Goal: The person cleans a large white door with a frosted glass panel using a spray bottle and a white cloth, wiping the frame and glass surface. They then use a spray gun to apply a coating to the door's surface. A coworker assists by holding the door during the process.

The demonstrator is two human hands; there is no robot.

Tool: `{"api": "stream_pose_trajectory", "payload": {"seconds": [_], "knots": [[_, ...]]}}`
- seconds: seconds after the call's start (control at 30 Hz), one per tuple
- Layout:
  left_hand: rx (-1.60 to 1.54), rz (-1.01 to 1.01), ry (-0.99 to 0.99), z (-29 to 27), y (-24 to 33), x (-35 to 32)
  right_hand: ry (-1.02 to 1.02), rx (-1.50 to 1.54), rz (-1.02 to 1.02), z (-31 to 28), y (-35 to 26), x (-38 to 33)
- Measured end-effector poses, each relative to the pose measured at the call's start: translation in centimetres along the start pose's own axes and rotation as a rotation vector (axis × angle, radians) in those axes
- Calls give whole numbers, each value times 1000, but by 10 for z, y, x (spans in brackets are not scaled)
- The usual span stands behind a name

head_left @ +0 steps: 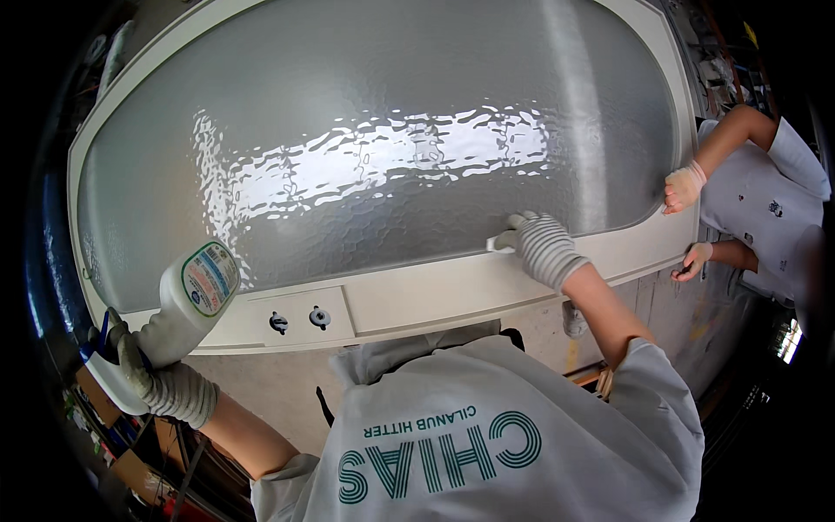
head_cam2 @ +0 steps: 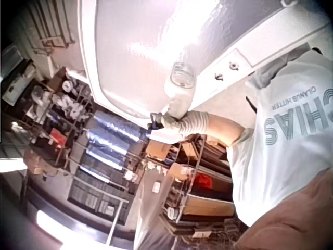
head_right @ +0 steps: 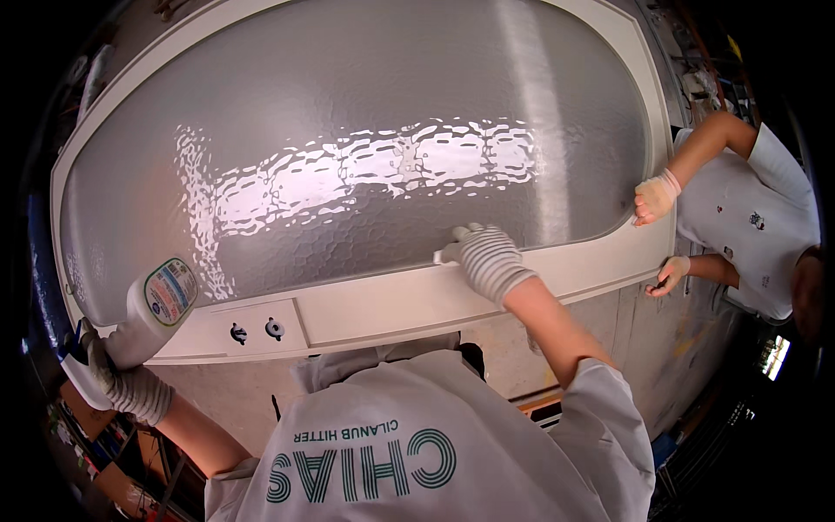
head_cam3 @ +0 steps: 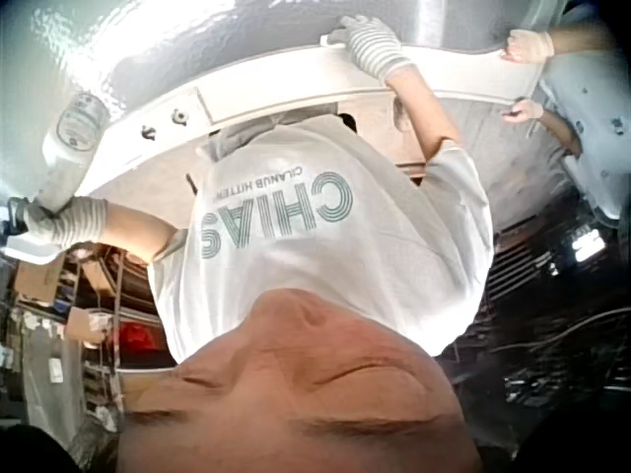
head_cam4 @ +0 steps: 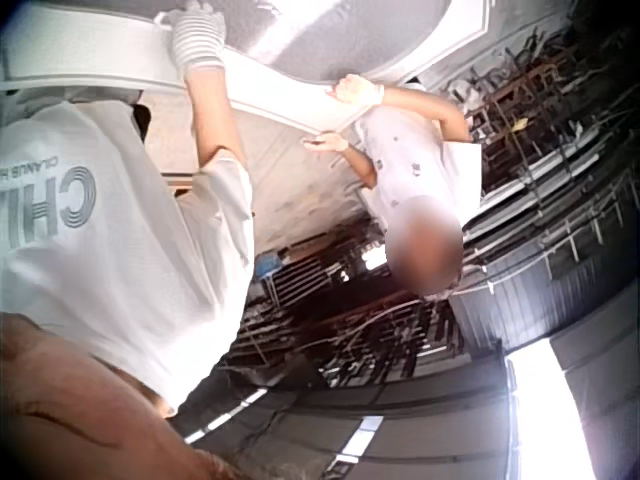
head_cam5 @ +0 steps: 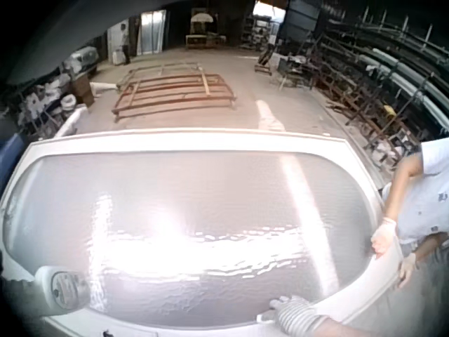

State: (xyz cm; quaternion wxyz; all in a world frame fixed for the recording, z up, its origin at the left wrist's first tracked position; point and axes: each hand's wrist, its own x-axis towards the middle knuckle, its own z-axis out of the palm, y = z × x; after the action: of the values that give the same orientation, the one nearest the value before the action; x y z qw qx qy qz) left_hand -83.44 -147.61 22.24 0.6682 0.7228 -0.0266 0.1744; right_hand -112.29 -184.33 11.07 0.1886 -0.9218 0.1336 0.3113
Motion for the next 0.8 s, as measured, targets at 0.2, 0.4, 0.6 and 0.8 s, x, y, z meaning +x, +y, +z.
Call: {"api": "stream_pose_trajectory", "payload": {"seconds": [0.2,0.4,0.6,0.8], "knots": [[-12,66,169,-16,-22,12,190,176,-17,18,42,-29],[-25,135,111,-48,-33,31,238,175,-597,43,-184,134],[-16,153,109,-38,-34,34,58,75,-549,38,-296,189],[-70,83,137,-54,-63,41,43,142,-141,31,-96,51]]}}
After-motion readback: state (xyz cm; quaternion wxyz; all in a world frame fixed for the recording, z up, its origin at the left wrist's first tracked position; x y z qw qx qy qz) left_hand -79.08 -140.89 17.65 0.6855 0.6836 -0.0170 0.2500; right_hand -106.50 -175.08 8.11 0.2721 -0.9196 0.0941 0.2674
